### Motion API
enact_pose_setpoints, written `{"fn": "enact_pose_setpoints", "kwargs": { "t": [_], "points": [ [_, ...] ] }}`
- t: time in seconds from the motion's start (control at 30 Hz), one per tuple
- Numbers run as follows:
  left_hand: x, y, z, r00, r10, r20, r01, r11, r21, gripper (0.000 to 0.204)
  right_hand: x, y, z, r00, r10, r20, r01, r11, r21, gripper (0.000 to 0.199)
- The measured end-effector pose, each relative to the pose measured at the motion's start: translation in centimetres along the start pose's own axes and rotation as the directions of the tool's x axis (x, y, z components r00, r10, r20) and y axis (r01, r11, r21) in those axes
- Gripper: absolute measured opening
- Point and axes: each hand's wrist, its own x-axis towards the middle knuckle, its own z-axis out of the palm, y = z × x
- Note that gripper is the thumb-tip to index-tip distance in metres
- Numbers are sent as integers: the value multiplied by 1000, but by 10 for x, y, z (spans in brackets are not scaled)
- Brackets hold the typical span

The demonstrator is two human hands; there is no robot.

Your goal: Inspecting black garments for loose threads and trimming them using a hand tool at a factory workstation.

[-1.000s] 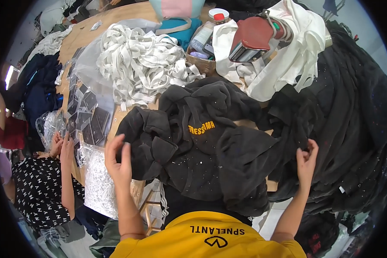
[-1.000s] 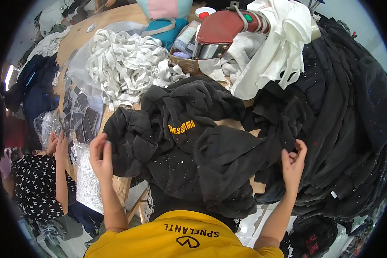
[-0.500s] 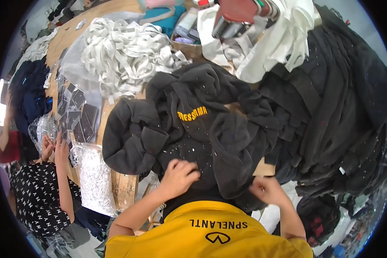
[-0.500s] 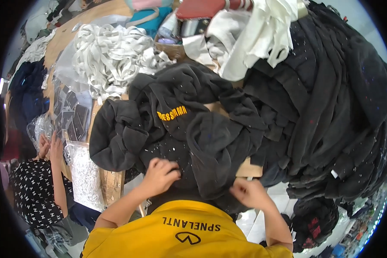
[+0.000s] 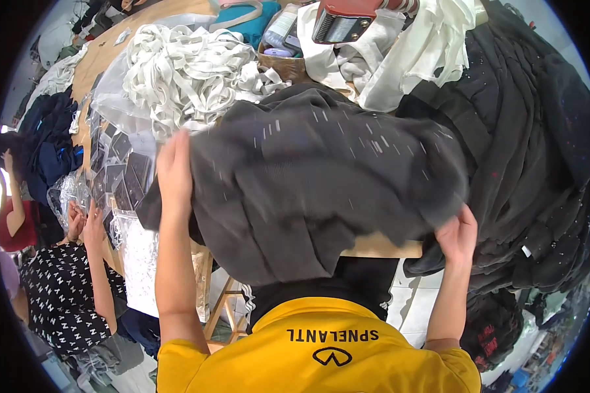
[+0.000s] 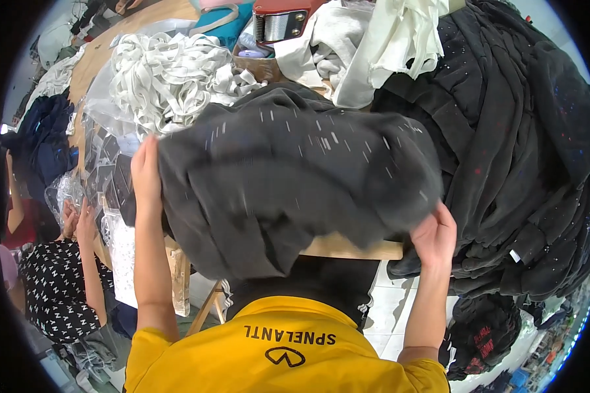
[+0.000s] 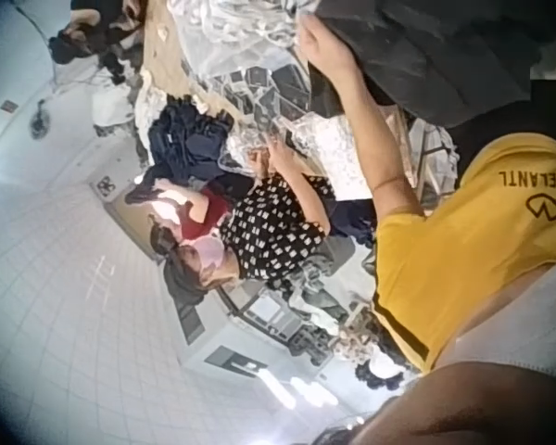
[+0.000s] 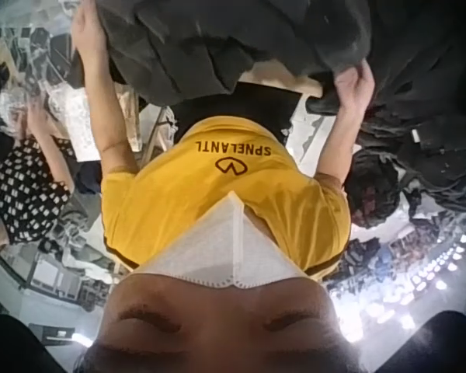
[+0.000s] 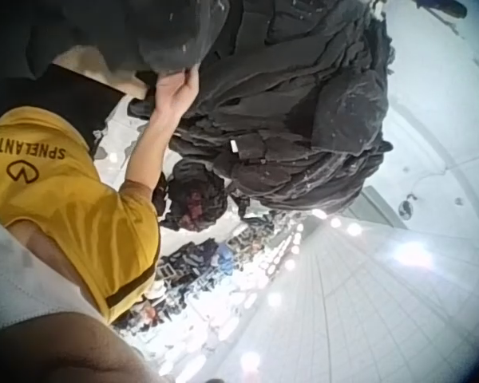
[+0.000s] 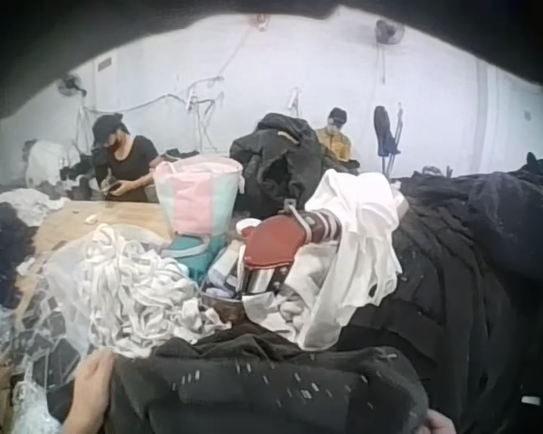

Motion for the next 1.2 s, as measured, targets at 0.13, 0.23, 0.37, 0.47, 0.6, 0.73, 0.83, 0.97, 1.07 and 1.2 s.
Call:
{"fn": "enact_pose_setpoints", "kwargs": {
  "t": [0.13, 0.23, 0.37, 0.47, 0.6, 0.73, 0.83, 0.97, 1.07, 1.2],
  "points": [
    [56, -40, 22, 963, 162, 214, -226, 919, 322, 20, -1, 26, 9, 999, -39, 14, 41, 946, -320, 31],
    [22, 17, 64, 912, 352, 210, -400, 877, 266, 16, -10, 49, 14, 974, -224, 14, 188, 780, -597, 36],
    [-31, 41, 110, 836, 240, 494, -429, 847, 315, 35, -12, 77, 13, 977, -174, 125, 214, 765, -607, 53],
    [-46, 12, 123, 764, 236, 601, -554, 718, 422, 46, -8, 95, 30, 969, -188, 161, 245, 634, -734, 70],
    [-55, -8, 109, 662, 307, 684, -657, 677, 331, 50, -3, 102, 46, 661, -649, 378, 543, 65, -837, 76],
    [-61, -5, 102, 625, 282, 728, -708, 596, 378, 42, -27, 109, 79, 551, -313, 774, 745, -235, -625, 51],
    [-59, -5, 93, 616, 279, 736, -680, 660, 318, 40, -31, 130, 117, 650, -154, 744, 609, -480, -631, 38],
    [-70, -1, 72, 624, 446, 642, -759, 542, 361, 27, -15, 121, 106, 813, 41, 581, 581, -110, -806, 26],
    [-79, 3, 58, 634, 444, 633, -743, 576, 341, 21, -20, 123, 107, 625, 249, 740, 719, 185, -670, 31],
    [-88, 3, 36, 650, 376, 660, -712, 605, 356, 21, -3, 153, 110, 679, 413, 607, 692, -82, -718, 56]
  ]
}}
